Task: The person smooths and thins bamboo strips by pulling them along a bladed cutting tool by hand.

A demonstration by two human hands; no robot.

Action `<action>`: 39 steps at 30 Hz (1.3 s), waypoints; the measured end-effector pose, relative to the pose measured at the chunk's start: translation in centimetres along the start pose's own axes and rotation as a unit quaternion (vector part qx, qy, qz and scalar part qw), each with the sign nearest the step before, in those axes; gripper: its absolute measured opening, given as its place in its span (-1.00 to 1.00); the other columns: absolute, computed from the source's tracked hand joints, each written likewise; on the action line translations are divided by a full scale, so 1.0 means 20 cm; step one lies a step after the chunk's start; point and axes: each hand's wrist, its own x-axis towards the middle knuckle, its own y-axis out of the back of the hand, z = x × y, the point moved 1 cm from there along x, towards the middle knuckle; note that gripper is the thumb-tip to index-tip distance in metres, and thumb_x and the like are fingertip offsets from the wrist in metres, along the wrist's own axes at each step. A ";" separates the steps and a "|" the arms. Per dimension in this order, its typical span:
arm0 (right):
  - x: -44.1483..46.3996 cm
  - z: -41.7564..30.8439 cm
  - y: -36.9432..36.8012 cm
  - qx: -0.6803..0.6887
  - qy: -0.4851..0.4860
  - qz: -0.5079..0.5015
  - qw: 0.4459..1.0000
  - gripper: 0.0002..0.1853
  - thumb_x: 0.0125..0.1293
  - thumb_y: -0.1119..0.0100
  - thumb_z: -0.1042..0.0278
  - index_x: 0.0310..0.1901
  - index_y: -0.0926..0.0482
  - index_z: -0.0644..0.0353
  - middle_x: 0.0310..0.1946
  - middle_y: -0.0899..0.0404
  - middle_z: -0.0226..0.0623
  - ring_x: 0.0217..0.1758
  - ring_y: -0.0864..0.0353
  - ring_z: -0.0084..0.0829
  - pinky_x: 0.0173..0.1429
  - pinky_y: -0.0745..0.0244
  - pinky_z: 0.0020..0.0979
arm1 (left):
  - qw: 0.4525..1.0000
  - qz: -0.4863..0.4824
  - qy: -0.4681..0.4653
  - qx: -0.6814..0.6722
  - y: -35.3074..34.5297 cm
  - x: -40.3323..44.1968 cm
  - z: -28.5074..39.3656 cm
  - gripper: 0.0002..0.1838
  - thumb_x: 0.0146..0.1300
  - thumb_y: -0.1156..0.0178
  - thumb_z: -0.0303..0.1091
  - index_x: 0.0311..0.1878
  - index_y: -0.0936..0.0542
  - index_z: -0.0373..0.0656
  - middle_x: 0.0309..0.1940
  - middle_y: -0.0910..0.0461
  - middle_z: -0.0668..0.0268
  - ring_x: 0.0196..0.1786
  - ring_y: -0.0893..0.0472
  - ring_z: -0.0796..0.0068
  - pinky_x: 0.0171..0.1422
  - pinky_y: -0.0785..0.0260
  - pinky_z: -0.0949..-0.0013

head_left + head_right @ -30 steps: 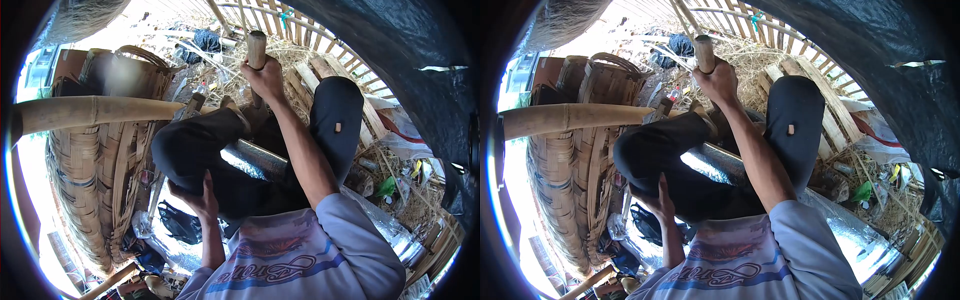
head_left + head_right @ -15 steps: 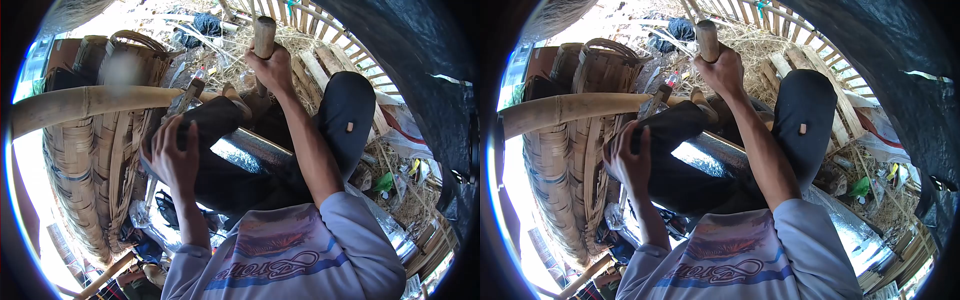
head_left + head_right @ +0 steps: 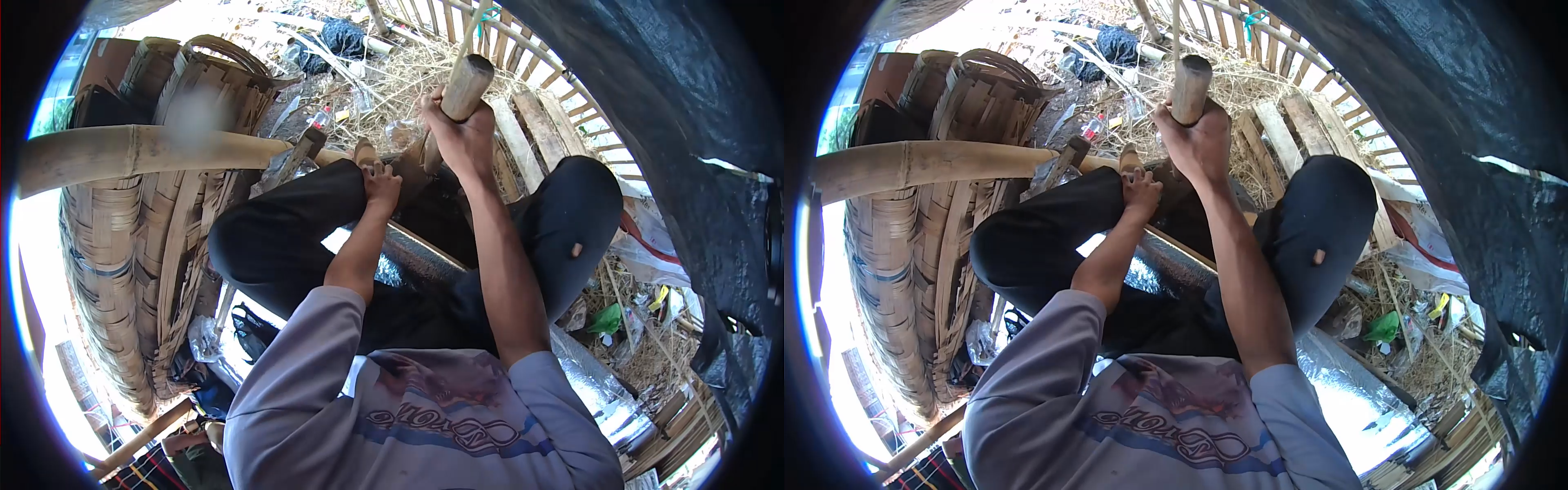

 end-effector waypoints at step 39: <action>-0.03 -0.01 -0.17 0.047 -0.015 -0.052 0.997 -0.88 0.06 -0.27 0.43 -0.36 -0.60 0.25 -0.60 -0.58 -0.40 -0.55 -0.54 -0.59 -0.41 -0.40 -0.49 | 0.503 0.199 0.087 -0.836 0.37 -0.68 0.28 -0.78 0.33 -0.20 -0.33 -0.04 -0.49 -0.18 -0.26 -0.59 0.29 -0.36 -0.59 0.58 -0.32 -0.44 0.49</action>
